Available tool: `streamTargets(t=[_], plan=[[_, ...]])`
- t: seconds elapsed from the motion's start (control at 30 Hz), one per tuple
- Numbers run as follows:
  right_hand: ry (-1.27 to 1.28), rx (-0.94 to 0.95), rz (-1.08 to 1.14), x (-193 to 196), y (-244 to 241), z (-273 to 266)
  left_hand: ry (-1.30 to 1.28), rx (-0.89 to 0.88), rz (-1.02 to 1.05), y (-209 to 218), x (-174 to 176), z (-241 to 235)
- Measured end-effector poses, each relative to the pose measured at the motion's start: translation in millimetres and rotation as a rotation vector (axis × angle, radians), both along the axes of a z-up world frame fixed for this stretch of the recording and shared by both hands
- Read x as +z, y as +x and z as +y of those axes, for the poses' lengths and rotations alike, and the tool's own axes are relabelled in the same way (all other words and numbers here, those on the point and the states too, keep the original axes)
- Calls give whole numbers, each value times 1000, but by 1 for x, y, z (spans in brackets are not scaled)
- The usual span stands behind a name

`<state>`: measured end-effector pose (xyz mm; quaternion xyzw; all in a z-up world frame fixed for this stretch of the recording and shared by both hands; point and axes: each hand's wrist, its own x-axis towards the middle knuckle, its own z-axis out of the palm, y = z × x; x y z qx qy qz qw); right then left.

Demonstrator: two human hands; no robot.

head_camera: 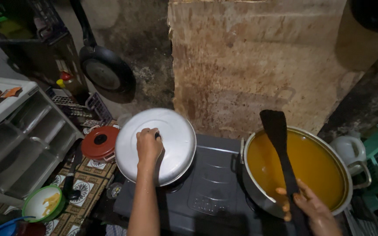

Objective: The person stirs a yellow liquid in a pot on a gas stove using a spatula, then moves to the sink to wash a green bowl with a sponge under running water. The person handles pot lids and a spatula during cooking, and a bowl and sponge during washing.

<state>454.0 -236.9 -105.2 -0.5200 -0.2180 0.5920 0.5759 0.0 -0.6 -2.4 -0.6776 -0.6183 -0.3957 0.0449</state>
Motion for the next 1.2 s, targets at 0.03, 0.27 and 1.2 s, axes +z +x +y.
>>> streamTargets(t=[0.03,0.27,1.2], plan=[[-21,-11,-59,3,1,-1,-77,8,6,0,-1,0],[-1,33,-236,31,-9,-11,15,-17,-18,-2,-16,-1],[128,32,-167,73,-46,-31,225,-362,120,109,-73,-74]])
